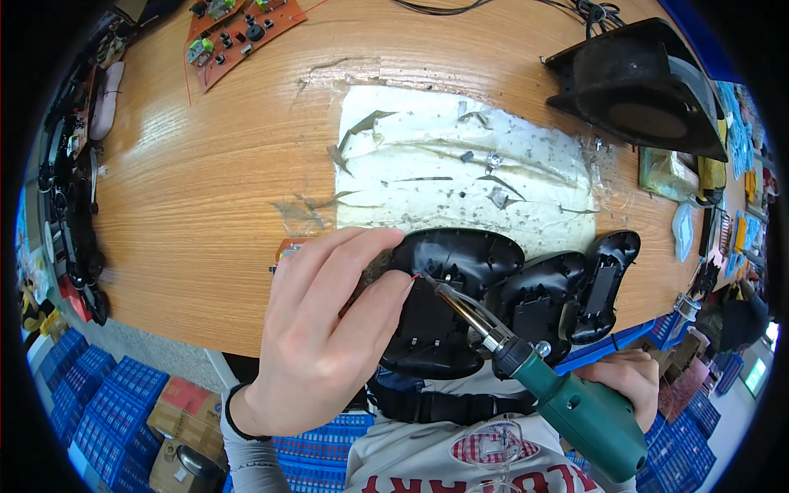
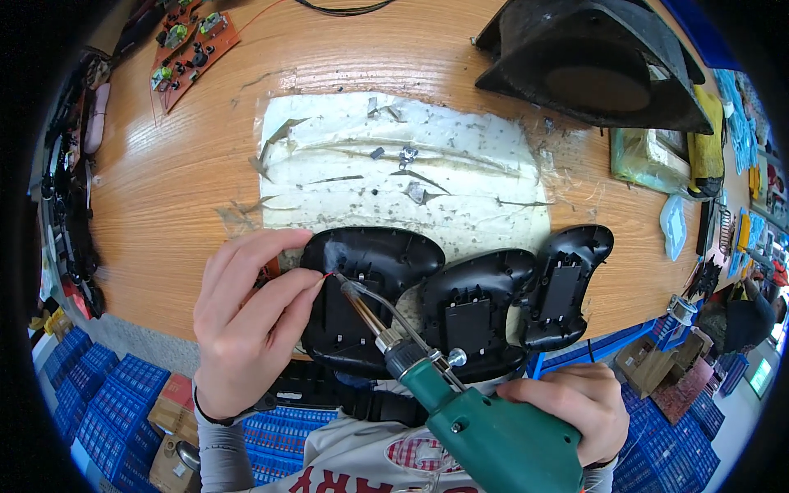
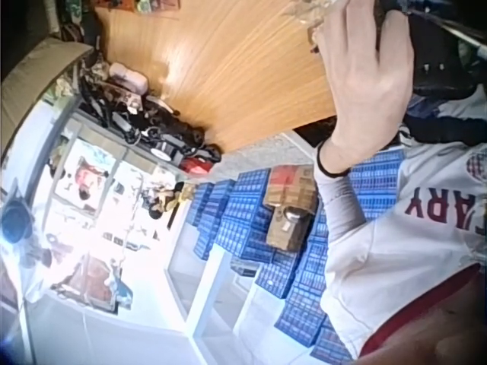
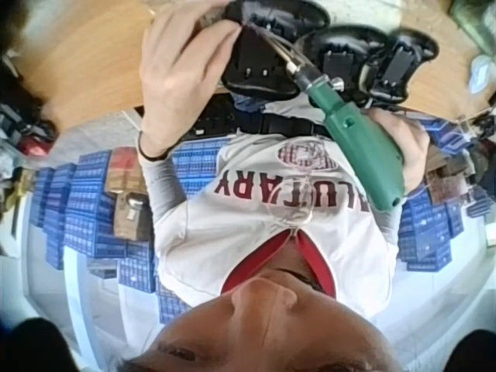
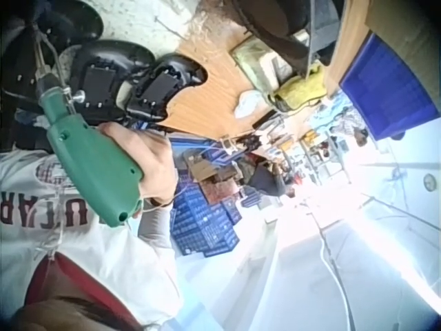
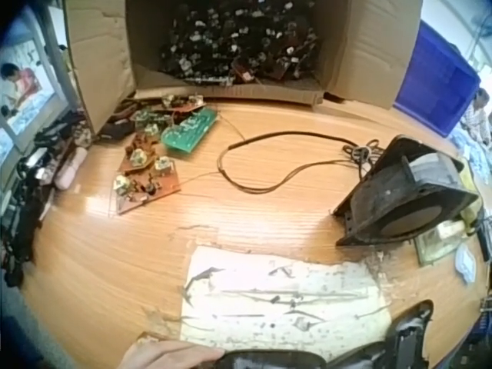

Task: The worker is soldering wires onto circuit boards and assembling them into plastic controller housings.

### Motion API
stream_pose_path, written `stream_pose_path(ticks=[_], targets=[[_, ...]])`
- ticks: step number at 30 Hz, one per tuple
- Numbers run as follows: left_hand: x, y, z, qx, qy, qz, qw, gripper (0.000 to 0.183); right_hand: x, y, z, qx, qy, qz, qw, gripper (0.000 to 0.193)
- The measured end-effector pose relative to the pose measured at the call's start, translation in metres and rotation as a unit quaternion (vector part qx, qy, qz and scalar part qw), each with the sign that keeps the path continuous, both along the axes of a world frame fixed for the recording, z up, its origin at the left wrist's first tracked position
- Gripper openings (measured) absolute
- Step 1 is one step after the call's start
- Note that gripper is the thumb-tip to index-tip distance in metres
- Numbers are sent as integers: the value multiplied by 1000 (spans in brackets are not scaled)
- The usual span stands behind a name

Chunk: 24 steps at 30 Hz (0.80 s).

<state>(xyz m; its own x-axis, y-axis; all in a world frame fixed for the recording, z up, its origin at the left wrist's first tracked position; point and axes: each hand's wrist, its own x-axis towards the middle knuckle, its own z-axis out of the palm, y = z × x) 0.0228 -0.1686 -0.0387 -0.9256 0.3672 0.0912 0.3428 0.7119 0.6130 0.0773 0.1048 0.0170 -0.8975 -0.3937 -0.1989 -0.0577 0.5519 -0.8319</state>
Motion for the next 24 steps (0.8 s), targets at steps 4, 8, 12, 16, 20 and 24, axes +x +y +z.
stream_pose_path(ticks=[4,8,12,16,20,24], targets=[[-1,0,0,-7,6,-8,1000,16,-2,-1,4,7,-5,0,1000,30],[-3,0,1,-17,11,-16,1000,16,-7,-2,13,37,12,24,999,27],[-2,0,0,-17,8,-12,1000,16,-9,-13,16,42,21,-8,999,23],[-3,0,3,-21,7,-13,1000,16,-13,-18,24,72,28,-3,997,23],[-4,0,1,-20,12,-20,1000,16,-13,-14,30,96,34,11,995,23],[-3,-1,1,-20,6,-19,1000,16,-1,-5,26,75,48,1,996,25]])
